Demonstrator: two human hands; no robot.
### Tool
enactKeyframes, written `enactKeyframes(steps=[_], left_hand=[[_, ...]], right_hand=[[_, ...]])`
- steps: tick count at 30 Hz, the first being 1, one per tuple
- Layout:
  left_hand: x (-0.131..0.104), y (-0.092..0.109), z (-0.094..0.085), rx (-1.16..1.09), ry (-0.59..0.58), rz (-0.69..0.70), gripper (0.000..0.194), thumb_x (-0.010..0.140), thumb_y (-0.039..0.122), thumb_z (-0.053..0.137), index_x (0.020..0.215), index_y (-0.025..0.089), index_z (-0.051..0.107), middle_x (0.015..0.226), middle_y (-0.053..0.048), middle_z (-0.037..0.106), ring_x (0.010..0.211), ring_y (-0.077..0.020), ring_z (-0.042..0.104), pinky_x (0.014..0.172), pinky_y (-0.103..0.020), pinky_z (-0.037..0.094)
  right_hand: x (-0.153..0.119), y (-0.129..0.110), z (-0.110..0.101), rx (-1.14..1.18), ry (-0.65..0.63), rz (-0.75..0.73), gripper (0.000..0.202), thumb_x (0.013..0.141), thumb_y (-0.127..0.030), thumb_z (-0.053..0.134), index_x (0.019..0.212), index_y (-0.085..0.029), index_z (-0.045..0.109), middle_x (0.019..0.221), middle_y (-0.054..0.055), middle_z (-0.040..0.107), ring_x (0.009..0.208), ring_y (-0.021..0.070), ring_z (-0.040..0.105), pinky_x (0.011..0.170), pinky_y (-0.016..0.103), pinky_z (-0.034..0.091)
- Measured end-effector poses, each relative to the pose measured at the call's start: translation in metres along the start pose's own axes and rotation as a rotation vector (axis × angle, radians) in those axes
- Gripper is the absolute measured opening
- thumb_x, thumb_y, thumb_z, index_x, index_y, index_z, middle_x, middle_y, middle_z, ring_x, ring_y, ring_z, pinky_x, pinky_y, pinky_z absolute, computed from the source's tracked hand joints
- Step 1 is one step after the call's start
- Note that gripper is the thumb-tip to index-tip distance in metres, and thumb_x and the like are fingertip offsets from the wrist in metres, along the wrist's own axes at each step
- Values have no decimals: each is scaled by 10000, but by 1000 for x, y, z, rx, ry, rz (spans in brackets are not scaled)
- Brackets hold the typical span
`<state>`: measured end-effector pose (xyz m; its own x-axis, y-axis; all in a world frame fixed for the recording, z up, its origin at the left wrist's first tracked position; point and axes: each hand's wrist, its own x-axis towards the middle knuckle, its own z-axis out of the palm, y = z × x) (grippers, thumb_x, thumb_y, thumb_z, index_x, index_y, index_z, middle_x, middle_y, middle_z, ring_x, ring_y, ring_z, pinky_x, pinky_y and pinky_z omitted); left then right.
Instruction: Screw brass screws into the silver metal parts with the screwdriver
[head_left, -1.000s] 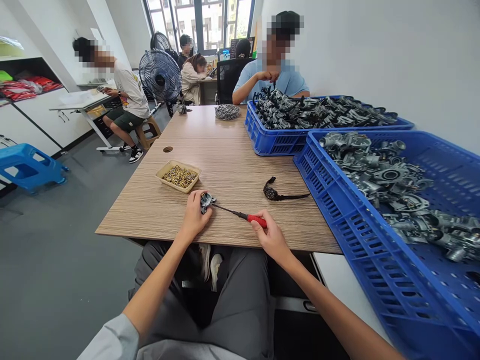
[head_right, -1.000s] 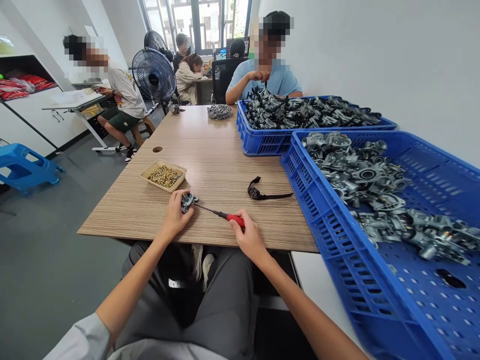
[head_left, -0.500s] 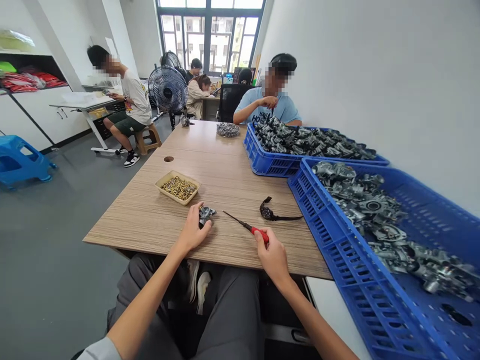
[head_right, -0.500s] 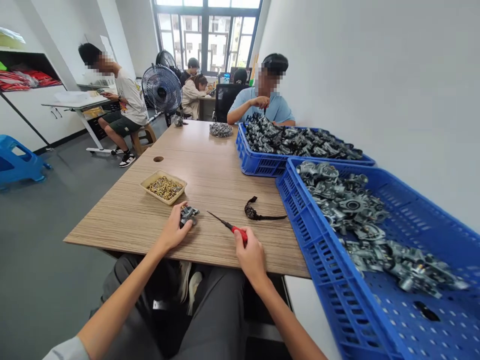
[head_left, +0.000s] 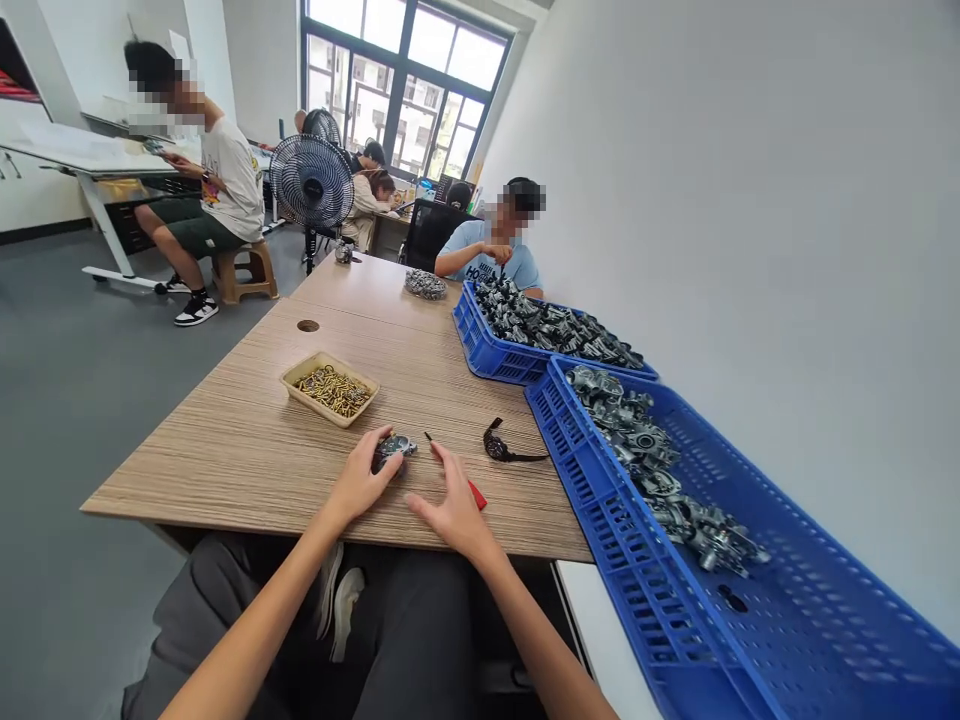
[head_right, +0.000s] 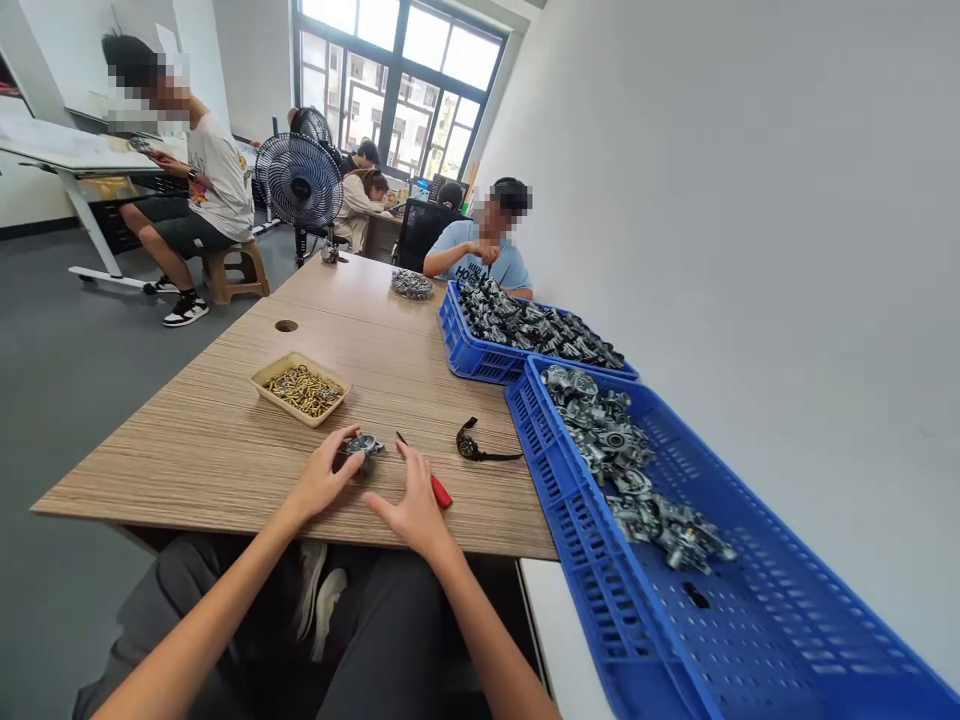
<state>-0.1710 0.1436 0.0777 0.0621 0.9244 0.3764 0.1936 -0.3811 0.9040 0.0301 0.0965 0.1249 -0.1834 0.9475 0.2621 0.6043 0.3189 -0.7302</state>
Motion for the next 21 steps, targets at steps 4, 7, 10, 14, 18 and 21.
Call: enactKeyframes(steps=[4,7,10,14,18,21], left_hand=[[1,-2,0,-106,-37,-37,439,976,339,503,1378,178,576,1368,-146,674,1277,-255,643,1128,-469,483],[2,-1,1,-176,-64,-47,425,980,270,445,1373,181,581,1334,-124,702,1265,-235,656,1132,-452,486],[4,3,1,-224,-21,-86,399,995,225,382,1325,171,600,1262,-123,733,1188,-225,695,1057,-428,539],[6,6,2,-220,70,-103,325,999,206,398,1238,170,616,1116,-109,760,1052,-221,735,966,-404,568],[4,5,4,-175,21,-81,285,965,164,446,1197,189,610,1050,-91,770,1008,-230,745,956,-411,558],[2,3,5,-160,-28,-75,284,962,159,455,1200,208,602,1034,-79,777,988,-231,752,932,-407,562]], right_hand=[[32,-6,22,330,-47,227,902,692,-517,901,1461,-239,522,1468,149,572,1342,324,546,1107,490,446],[50,-3,27,394,-14,260,649,707,-558,880,1227,-222,685,1297,112,689,1210,300,622,1098,470,444],[57,-1,25,466,-8,284,584,707,-631,857,1082,-201,731,1147,103,743,1091,283,668,1048,445,477],[52,-6,18,628,-16,343,667,731,-827,714,988,-212,729,1074,109,767,1018,280,696,942,431,538],[39,-21,14,782,-20,421,717,777,-904,577,1047,-252,702,1120,101,769,984,279,714,813,425,575],[31,-33,16,866,-50,478,725,870,-885,446,1074,-241,707,1093,114,771,915,266,724,790,424,579]])
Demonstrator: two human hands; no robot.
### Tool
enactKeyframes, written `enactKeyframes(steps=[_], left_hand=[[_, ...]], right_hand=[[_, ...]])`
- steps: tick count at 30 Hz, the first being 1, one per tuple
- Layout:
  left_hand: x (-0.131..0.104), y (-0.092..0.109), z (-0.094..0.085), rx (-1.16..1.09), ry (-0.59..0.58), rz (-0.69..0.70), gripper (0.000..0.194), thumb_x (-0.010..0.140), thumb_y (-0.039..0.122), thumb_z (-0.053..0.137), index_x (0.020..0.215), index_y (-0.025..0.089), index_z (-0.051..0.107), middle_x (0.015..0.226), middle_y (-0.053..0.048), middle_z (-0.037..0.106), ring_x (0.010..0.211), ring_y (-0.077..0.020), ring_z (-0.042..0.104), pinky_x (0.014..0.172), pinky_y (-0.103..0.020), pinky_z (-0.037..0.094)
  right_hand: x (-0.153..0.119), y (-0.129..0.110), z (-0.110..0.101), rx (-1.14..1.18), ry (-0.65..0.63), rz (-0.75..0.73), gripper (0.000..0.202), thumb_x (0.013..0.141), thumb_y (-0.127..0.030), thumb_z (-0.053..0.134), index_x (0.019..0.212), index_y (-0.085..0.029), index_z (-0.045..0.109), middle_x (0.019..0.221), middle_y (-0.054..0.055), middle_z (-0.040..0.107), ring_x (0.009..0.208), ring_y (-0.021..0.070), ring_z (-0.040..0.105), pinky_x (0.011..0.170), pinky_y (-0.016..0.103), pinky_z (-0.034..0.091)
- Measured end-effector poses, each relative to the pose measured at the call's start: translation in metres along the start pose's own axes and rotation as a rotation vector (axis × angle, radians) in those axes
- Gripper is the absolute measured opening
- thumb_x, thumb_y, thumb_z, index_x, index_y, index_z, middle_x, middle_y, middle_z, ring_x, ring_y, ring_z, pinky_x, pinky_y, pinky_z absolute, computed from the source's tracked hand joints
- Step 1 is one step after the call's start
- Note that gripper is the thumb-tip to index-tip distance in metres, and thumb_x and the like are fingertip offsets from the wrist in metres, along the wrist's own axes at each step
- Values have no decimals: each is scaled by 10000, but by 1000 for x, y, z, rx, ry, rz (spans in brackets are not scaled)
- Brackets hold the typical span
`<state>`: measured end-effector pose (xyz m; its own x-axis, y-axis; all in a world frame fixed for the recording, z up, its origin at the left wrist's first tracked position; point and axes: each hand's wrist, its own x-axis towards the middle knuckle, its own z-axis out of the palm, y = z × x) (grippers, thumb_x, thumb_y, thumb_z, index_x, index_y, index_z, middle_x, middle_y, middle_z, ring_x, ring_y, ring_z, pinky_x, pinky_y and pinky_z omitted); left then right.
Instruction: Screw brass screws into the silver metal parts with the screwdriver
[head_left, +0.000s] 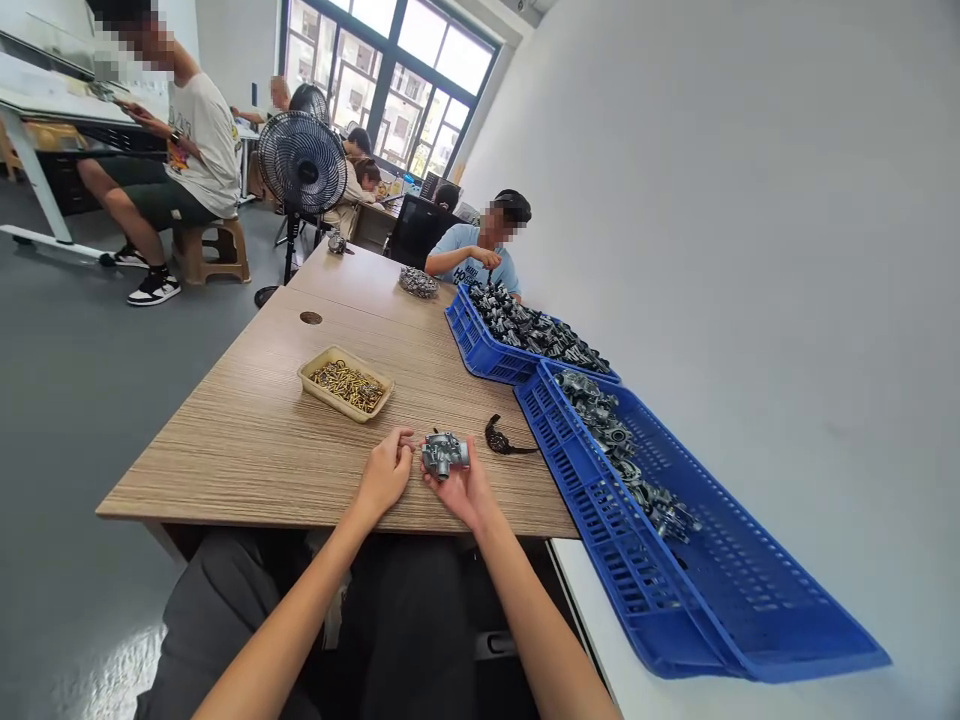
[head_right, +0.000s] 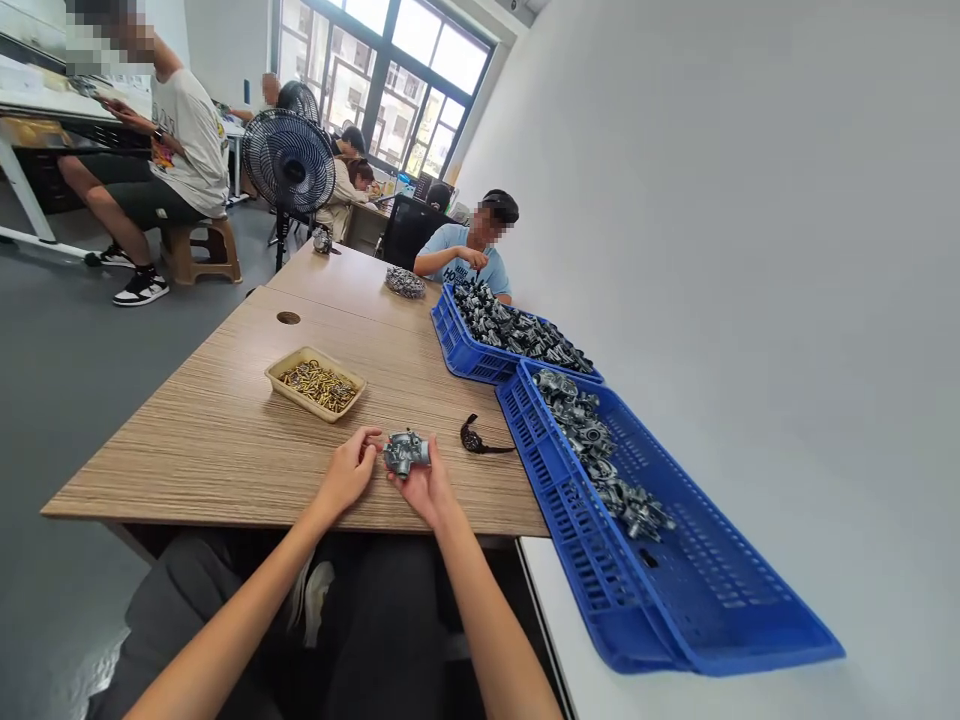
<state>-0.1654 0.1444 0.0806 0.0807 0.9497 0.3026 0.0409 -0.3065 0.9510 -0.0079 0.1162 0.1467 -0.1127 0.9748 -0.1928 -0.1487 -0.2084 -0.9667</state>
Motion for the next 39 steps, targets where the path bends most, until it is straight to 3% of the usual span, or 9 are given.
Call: enactKeyframes(steps=[9,12,14,16,19,23,28,32,39], left_hand=[[-2,0,-3,30,-50,-9,275,956,167,472,1195,202,602,990,-70,776,853,-214,740,855,-379,558],[-3,2,-4,28,-57,-12,277,946,161,472,1187,199,603,986,-70,770,824,-210,731,834,-370,558],[-3,3,-5,39,-57,-7,276,942,164,474,1182,201,605,970,-65,765,801,-204,724,818,-360,557],[-4,4,-6,59,-65,-2,280,939,171,479,1189,202,603,958,-59,762,778,-199,716,807,-354,554],[-7,5,-7,88,-91,5,295,935,184,485,1208,200,596,956,-56,758,762,-195,707,801,-351,551],[-10,6,-10,140,-122,13,315,935,212,479,1228,196,593,967,-59,755,743,-192,699,778,-345,545],[-11,9,-16,193,-166,10,341,923,264,478,1231,184,601,973,-70,756,759,-200,703,764,-345,544],[-13,9,-22,219,-203,-23,375,906,312,484,1237,181,601,988,-74,769,731,-200,700,740,-340,549],[-19,5,-32,343,-265,-55,403,888,368,516,1253,227,609,1017,-49,776,782,-221,717,740,-345,541]], right_hand=[[-20,2,18,57,15,30,825,900,-888,338,1104,-194,734,953,134,766,776,251,709,723,409,575],[-33,-1,21,22,52,-65,769,795,-887,573,1163,-226,705,1067,126,757,872,272,716,773,419,579],[-44,-7,21,-32,79,-155,783,655,-767,825,1223,-247,679,1169,111,733,1020,290,700,874,419,572],[-59,-15,20,-192,107,-267,834,578,-605,955,1273,-253,656,1243,101,702,1142,300,664,966,410,547],[-83,-28,18,-555,188,-375,843,609,-494,974,1339,-268,618,1310,101,667,1178,301,654,1005,423,537],[-113,-37,13,-942,317,-453,828,672,-513,938,1394,-286,603,1362,112,646,1222,320,625,984,441,549],[-145,-27,-5,-1166,438,-509,827,708,-548,910,1424,-293,583,1318,122,674,1229,353,609,1060,528,497],[-194,-8,-29,-1246,623,-488,808,741,-573,879,1425,-274,568,1321,133,670,1232,350,608,1083,543,480],[-340,11,-92,-1263,1259,-260,727,797,-626,798,1356,-211,589,1299,155,656,1147,312,637,896,463,577]])
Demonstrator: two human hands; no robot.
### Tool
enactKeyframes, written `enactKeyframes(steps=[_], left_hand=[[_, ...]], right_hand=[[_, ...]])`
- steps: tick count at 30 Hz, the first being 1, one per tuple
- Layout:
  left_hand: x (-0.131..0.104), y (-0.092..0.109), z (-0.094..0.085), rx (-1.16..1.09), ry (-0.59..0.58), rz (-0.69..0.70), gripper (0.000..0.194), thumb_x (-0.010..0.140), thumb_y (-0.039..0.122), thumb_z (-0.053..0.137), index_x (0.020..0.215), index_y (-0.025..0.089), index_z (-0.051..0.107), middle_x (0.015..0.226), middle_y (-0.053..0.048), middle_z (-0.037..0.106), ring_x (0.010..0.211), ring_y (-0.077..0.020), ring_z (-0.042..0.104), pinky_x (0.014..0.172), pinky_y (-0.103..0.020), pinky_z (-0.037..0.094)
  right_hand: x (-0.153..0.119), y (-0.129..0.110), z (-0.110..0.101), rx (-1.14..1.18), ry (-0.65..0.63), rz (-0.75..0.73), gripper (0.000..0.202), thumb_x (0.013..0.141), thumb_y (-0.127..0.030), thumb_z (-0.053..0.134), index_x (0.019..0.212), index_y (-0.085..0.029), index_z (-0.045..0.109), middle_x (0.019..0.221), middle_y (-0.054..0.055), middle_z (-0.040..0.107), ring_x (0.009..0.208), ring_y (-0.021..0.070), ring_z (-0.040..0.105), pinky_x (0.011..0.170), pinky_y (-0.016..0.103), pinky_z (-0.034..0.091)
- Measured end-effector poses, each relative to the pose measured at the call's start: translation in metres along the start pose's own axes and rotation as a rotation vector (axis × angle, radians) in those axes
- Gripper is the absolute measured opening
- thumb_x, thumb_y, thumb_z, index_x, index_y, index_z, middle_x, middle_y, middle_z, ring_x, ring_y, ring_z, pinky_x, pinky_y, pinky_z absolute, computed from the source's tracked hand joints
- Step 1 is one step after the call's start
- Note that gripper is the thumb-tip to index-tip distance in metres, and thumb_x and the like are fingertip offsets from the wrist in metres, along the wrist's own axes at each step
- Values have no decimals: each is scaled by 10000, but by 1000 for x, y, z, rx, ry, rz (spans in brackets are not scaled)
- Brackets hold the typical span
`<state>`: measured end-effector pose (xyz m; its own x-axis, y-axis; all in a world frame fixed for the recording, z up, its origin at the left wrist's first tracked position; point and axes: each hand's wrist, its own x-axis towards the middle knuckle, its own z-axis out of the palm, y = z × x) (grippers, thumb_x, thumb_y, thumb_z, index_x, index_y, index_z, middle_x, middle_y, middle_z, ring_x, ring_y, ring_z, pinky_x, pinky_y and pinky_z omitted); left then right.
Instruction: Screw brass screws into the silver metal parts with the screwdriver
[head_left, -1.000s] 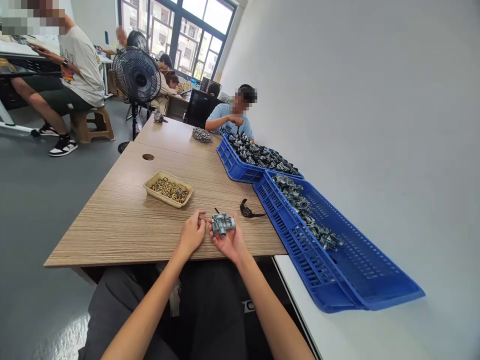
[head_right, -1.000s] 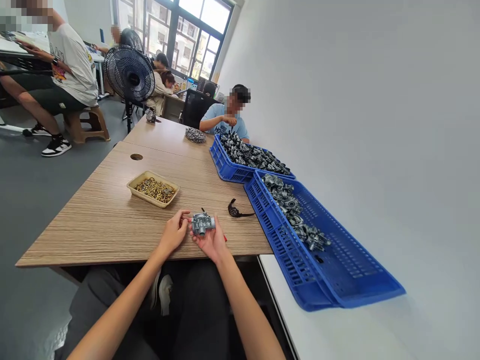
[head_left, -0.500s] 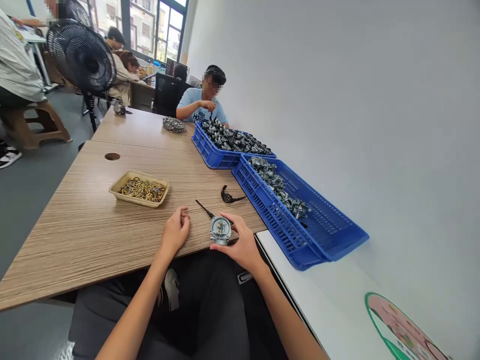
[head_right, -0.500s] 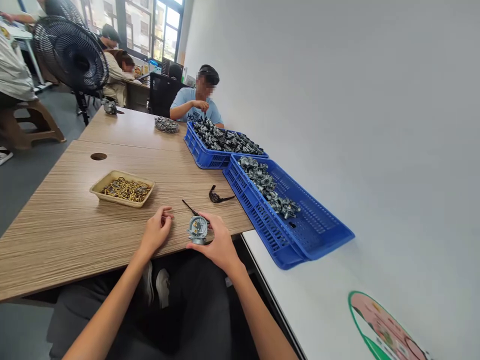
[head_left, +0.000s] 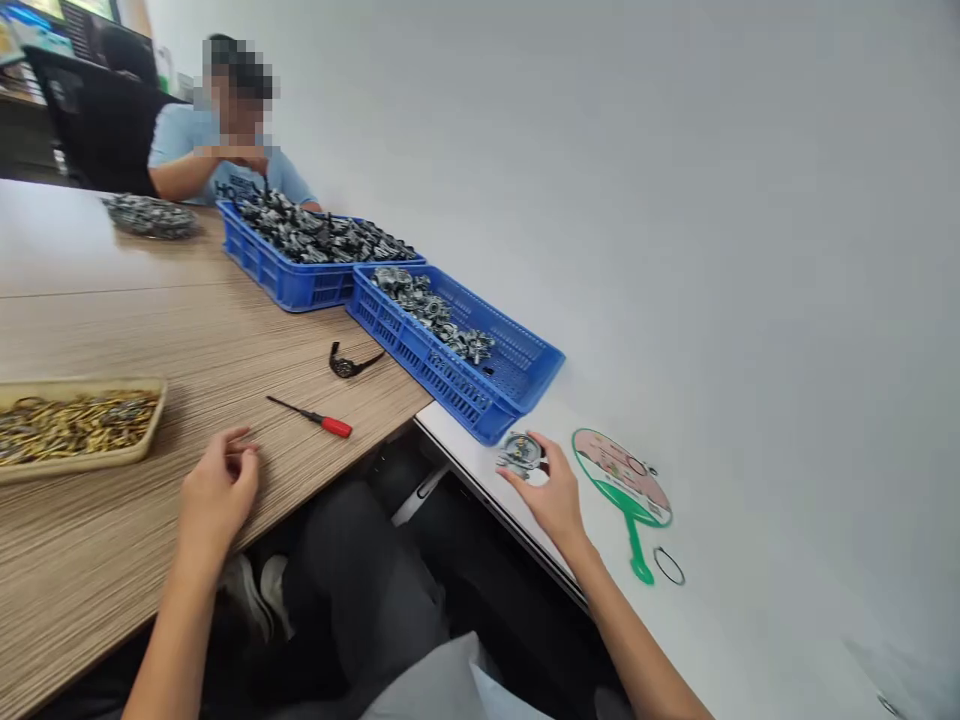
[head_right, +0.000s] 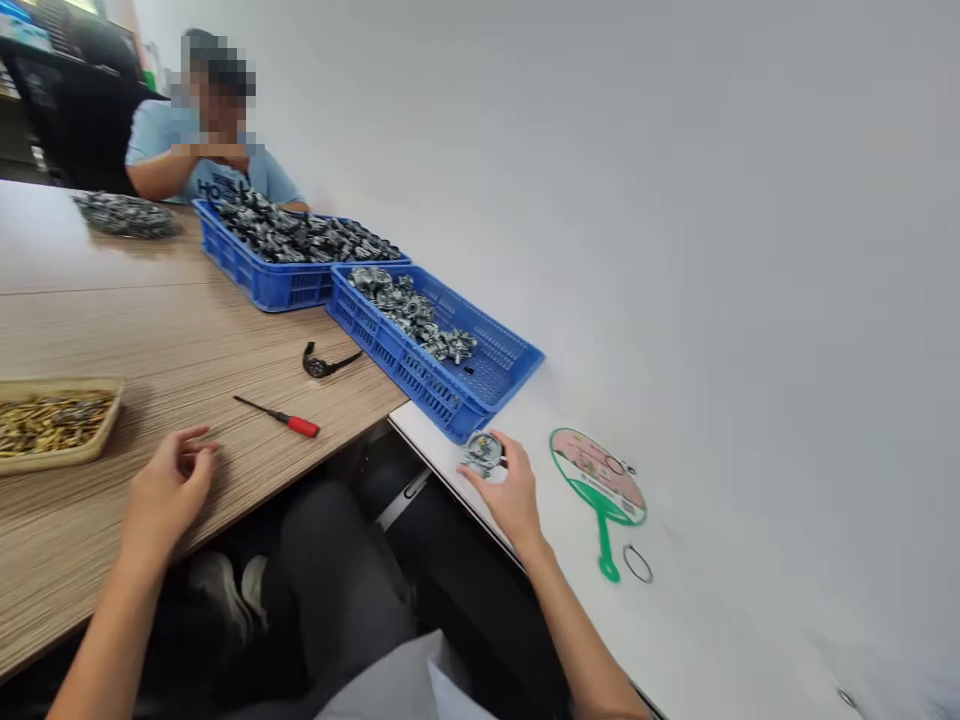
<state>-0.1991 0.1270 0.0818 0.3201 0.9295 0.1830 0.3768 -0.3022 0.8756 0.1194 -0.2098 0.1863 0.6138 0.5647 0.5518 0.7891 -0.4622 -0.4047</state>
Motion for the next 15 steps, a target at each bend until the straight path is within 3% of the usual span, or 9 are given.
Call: enactKeyframes(steps=[3,6,8,12,15], left_hand=[[-3,3,-5,55,-27,-44,385,890,364,530,1248,249,610,1032,-21,780,839,-220,727,794,-350,539],[-5,6,-8,84,-30,-71,375,889,354,543,1246,259,609,1026,2,782,854,-216,729,817,-349,535],[-5,6,-8,98,-5,-72,372,879,362,552,1232,266,618,1003,11,784,818,-214,723,790,-342,531],[-4,3,-6,104,9,-52,412,855,391,547,1232,248,631,975,-12,790,760,-215,708,748,-334,528],[-4,4,-5,100,34,-63,420,804,400,553,1193,272,644,923,14,789,765,-223,717,734,-330,535]], right_hand=[[-5,62,-44,-158,109,206,799,761,-699,760,1336,-170,592,1329,175,651,1148,320,638,943,463,555],[-11,116,-81,-303,167,386,802,717,-708,745,1293,-167,610,1360,186,648,1251,361,578,1079,500,454],[-18,145,-100,-357,195,517,814,700,-700,738,1269,-133,610,1316,230,659,1205,386,594,1054,518,456],[-32,187,-125,-444,243,795,826,669,-695,724,1217,-88,611,1196,294,683,1106,431,624,964,552,492],[-40,209,-132,-479,243,917,825,696,-702,686,1220,-69,612,1203,321,677,1108,447,634,947,551,507]])
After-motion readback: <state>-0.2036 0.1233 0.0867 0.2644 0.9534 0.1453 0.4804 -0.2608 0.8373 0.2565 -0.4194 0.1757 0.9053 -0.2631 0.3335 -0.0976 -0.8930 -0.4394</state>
